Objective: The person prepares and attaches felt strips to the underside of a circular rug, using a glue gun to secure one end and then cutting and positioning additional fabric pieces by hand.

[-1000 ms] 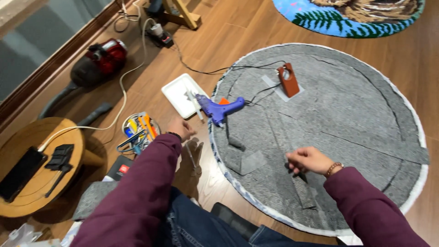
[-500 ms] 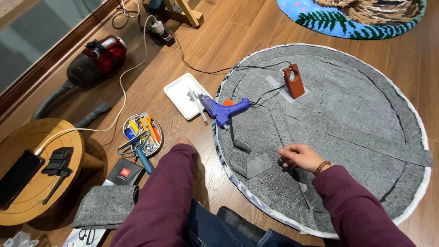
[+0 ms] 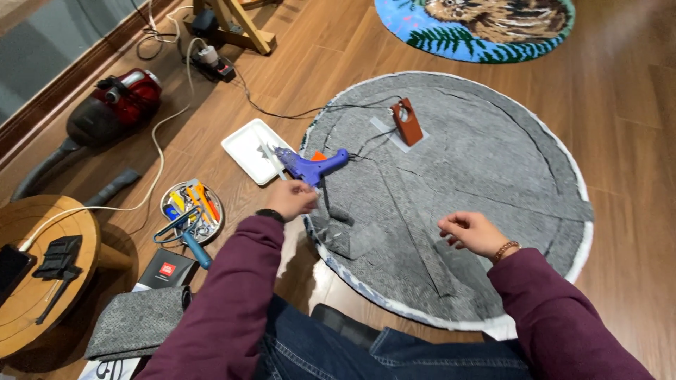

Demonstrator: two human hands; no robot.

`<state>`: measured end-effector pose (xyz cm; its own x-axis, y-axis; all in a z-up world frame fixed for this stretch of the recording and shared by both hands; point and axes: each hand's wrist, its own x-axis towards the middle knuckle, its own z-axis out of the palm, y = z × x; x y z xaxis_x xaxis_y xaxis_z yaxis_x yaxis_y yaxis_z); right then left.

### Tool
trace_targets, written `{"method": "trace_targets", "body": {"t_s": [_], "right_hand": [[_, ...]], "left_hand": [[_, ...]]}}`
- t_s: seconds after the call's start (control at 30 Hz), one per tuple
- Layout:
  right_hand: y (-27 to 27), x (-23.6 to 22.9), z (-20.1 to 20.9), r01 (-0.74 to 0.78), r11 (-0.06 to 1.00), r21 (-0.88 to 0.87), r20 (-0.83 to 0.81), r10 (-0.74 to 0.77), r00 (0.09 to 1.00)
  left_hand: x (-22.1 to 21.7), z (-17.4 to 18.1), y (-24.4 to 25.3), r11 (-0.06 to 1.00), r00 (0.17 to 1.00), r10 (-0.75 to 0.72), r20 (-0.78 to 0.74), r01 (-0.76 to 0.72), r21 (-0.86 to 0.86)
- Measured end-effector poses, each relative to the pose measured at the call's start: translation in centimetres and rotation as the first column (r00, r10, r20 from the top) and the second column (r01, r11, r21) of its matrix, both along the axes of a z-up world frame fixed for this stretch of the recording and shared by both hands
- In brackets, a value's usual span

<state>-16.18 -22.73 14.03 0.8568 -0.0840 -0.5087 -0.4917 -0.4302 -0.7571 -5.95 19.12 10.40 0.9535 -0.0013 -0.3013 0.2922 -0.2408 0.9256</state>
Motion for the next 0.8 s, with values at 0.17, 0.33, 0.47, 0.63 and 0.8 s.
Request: {"method": "trace_targets", "body": {"t_s": [0.17,0.33,0.47,0.63,0.8], "right_hand": [[1.1,-4.3,3.2,-0.110,0.994,0.021,0.156,0.105,0.982],[-0.5,-7.6,3.8,-0.167,0.982,-0.088,0.181,0.181,0.967],[-2.8,-8.5,1.5,-0.205,0.951,-0.231,0.015,0.215,0.977],[-1.6,-8.2,0.4,-0.291,0.946,-0.142,-0.202,0.260,0.944],[-5.2,-6.2,-7.4,-0.093,0.933,-0.347,-0.063,0.075,0.995]], "left_hand": [[-2.7,0.6,-13.1,0.964,0.989,-0.109,-0.103,0.079,-0.256],[-5.8,-1.3,-24.0,0.886,0.948,-0.260,-0.184,0.159,-0.436],[-7.7,-2.0,-27.3,0.889,0.929,-0.290,-0.229,0.172,-0.425],[-8.9,-4.1,-27.1,0.897,0.927,-0.265,-0.266,0.136,-0.420],[-10.3,-5.4,-24.9,0.930,0.932,-0.242,-0.270,0.144,-0.338]]}}
